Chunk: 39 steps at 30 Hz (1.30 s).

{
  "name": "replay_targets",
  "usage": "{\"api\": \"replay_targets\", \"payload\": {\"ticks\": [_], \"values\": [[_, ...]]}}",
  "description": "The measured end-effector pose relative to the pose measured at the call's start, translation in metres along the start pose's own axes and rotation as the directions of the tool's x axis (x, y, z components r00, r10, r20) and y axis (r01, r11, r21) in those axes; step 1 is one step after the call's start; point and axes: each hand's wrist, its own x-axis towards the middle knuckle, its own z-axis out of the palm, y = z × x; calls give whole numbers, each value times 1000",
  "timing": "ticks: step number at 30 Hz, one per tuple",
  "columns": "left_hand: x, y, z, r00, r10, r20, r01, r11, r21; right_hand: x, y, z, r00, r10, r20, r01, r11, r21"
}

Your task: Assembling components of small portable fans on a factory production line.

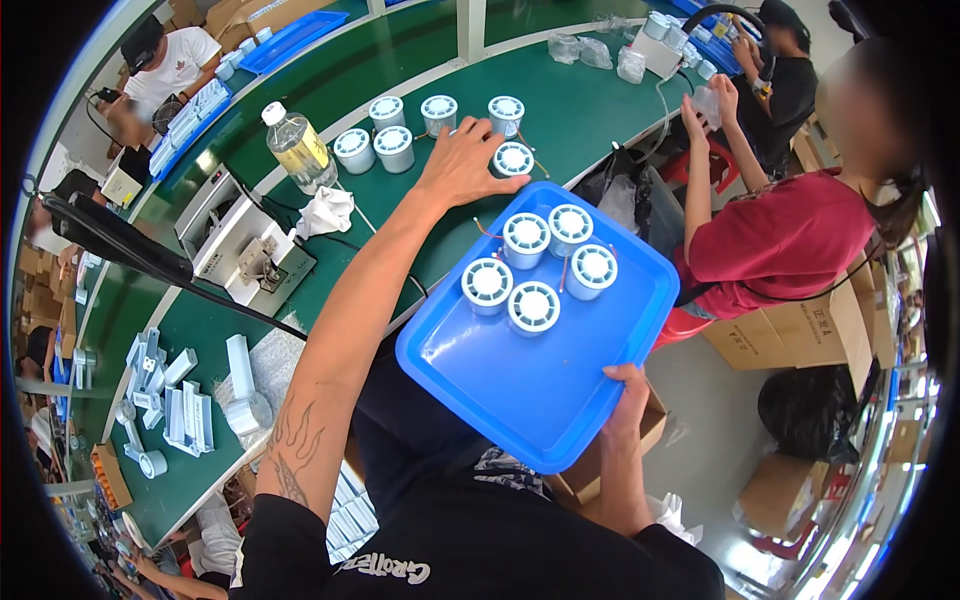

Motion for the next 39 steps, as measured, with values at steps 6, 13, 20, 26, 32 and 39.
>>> {"api": "replay_targets", "payload": {"ticks": [6,13,20,26,32,39], "values": [[-4,-27,-15,954,-213,-211,183,971,-153,12,20,26,999,9,45,-10,999,32],[-24,36,-87,955,-175,-239,151,982,-114,21,27,64,998,37,48,-41,996,81],[-94,118,-70,902,328,-279,-361,929,-76,32,20,66,983,123,138,-109,989,-103],[-103,158,-60,937,326,-129,-317,945,87,35,33,49,983,43,177,-22,993,-118],[-120,154,-34,1000,9,-12,-8,994,106,35,15,63,944,143,298,-149,989,-2],[-221,148,-86,925,-339,-172,228,857,-462,34,2,61,935,156,319,-114,983,-144]]}}
